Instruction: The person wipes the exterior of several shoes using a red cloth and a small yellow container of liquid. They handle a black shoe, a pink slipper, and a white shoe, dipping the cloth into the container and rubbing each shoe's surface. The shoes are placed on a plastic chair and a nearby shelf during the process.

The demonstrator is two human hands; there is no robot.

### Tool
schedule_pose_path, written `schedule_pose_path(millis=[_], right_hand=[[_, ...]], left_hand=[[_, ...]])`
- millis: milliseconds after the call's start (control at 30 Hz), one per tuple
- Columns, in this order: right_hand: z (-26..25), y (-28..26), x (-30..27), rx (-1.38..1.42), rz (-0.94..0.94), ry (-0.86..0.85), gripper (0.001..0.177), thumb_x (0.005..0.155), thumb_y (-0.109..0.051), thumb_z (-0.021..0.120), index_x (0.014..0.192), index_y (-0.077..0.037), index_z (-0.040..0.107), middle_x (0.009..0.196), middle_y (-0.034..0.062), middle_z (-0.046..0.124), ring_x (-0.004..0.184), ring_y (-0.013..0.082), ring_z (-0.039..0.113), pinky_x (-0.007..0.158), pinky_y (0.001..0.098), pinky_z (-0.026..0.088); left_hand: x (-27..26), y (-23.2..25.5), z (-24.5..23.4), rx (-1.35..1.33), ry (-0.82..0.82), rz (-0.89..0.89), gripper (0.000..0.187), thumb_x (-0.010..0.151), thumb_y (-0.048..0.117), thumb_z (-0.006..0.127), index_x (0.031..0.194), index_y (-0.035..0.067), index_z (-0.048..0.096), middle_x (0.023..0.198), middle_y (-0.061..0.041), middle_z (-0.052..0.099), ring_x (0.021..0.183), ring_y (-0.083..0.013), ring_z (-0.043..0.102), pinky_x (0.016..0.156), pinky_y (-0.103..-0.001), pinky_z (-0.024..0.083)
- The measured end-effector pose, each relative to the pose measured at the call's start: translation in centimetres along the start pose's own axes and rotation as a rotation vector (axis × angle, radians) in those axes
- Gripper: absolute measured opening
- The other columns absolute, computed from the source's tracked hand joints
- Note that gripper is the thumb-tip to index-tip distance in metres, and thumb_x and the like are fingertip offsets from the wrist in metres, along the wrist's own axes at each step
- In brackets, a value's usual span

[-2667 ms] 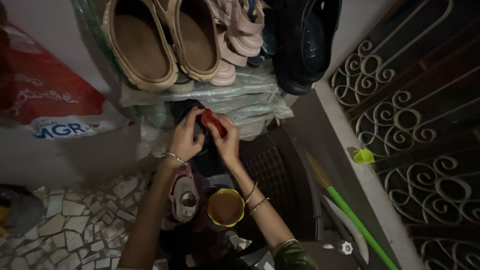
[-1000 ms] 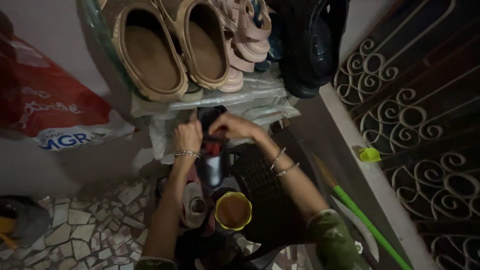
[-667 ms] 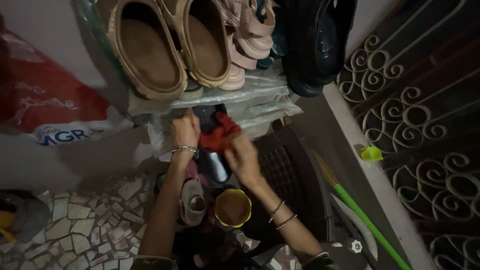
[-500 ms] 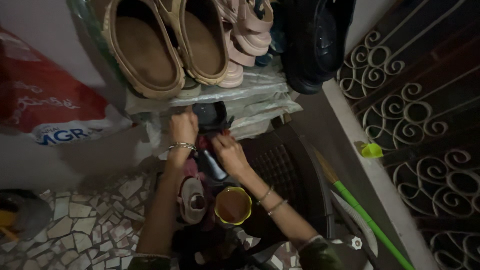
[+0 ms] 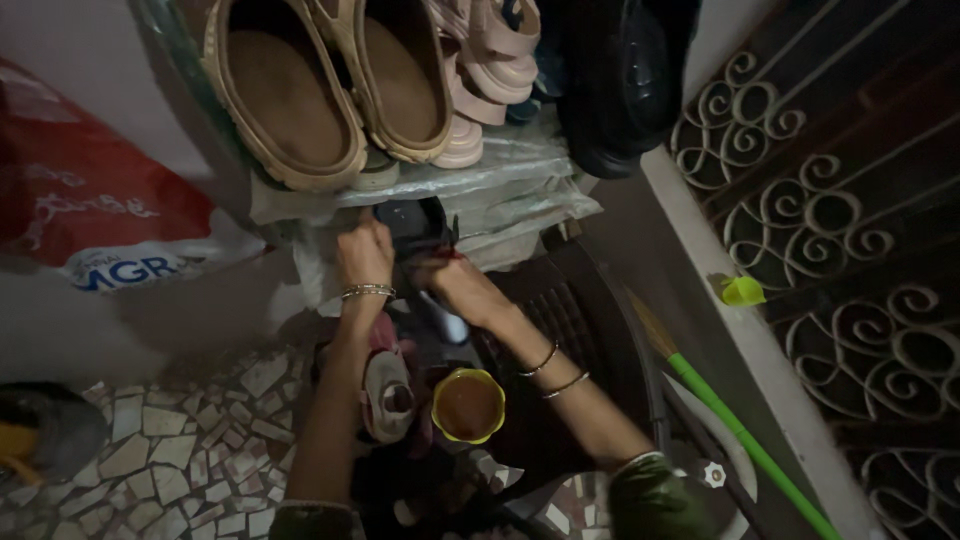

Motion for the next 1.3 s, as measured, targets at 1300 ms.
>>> schedule_pose_path(millis=[1300], right_hand=[[-4.8,-1.0,-1.4,-0.251,0.171,0.331,0.04,0.084,0.003,0.068,0.124,-0.002,0.067,0.122,0.0151,0.066,0.114,0.0342,0.066,0.097,0.0392,0.054]], left_hand=[[-0.2,2.7,-5.2,-0.081,-0.153,0.26,0.041,0.094,0.012,0.06,0.135,0.013,0.066,0.063,-0.025,0.062,0.057,-0.0444,0.064,0.058,-0.055,0.051]])
Point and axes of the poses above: each hand's wrist, its own x-axis towards the middle knuckle, its own z-axis out of the palm, y = z × x, the point moved 1 cm from there along x, towards the middle knuckle
